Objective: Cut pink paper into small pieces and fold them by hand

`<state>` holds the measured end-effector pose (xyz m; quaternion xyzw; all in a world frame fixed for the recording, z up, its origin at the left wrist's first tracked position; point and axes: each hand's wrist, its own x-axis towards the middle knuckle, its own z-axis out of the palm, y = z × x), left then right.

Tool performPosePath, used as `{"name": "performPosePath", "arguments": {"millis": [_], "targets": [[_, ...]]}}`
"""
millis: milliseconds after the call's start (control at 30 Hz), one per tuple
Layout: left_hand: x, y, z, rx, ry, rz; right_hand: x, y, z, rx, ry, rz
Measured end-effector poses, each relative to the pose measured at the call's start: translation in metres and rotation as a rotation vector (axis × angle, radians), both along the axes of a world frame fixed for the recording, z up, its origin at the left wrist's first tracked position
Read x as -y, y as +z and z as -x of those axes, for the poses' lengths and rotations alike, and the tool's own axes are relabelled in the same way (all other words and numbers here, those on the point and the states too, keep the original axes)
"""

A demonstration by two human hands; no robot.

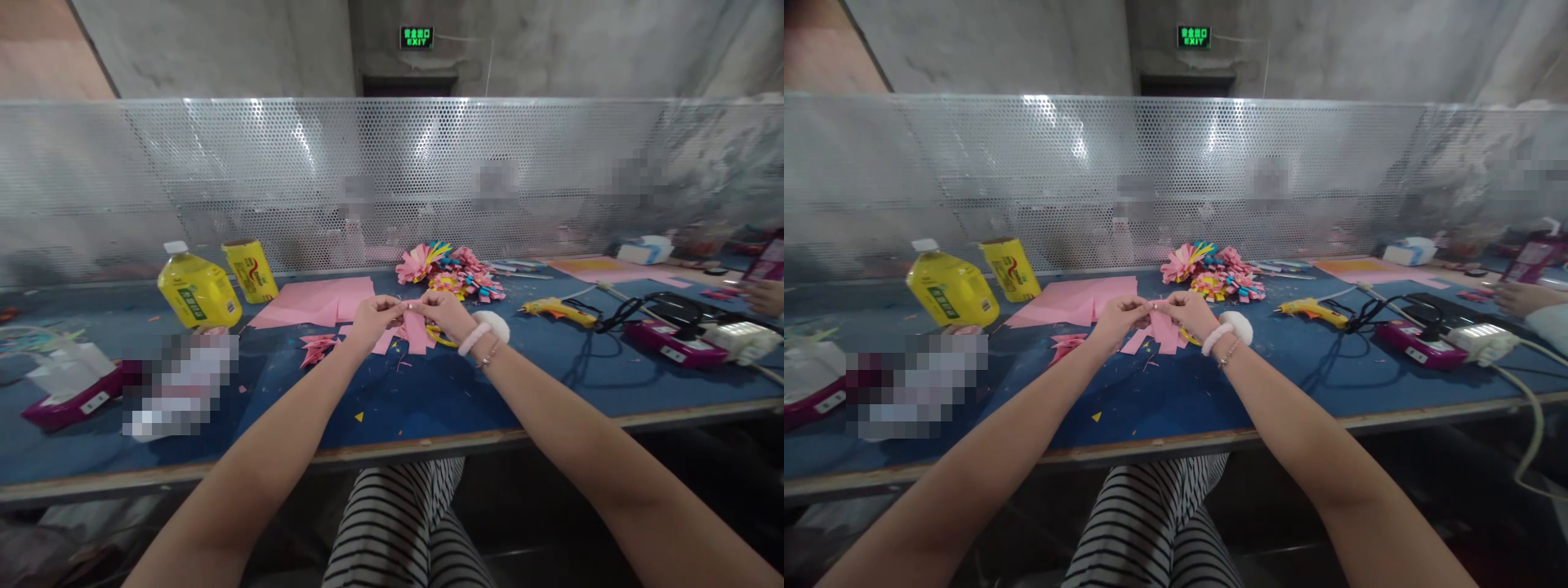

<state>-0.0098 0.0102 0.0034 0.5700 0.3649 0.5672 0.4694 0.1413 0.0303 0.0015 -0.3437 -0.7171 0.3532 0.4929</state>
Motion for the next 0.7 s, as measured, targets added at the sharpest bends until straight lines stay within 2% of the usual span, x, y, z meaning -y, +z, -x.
{"name": "performPosePath", "arguments": {"millis": [333, 700], "targets": [[-0.0022, -0.0015, 0.0004, -0.002, 0.006, -0.005, 0.0013, 0.0010, 0.0002, -0.023, 0.016, -0.005], [-0.0018, -0.0028, 0.0012, 0.054, -0.032, -0.011, 0.0075, 0.0032, 0.0029, -0.070, 0.059, 0.074]]}}
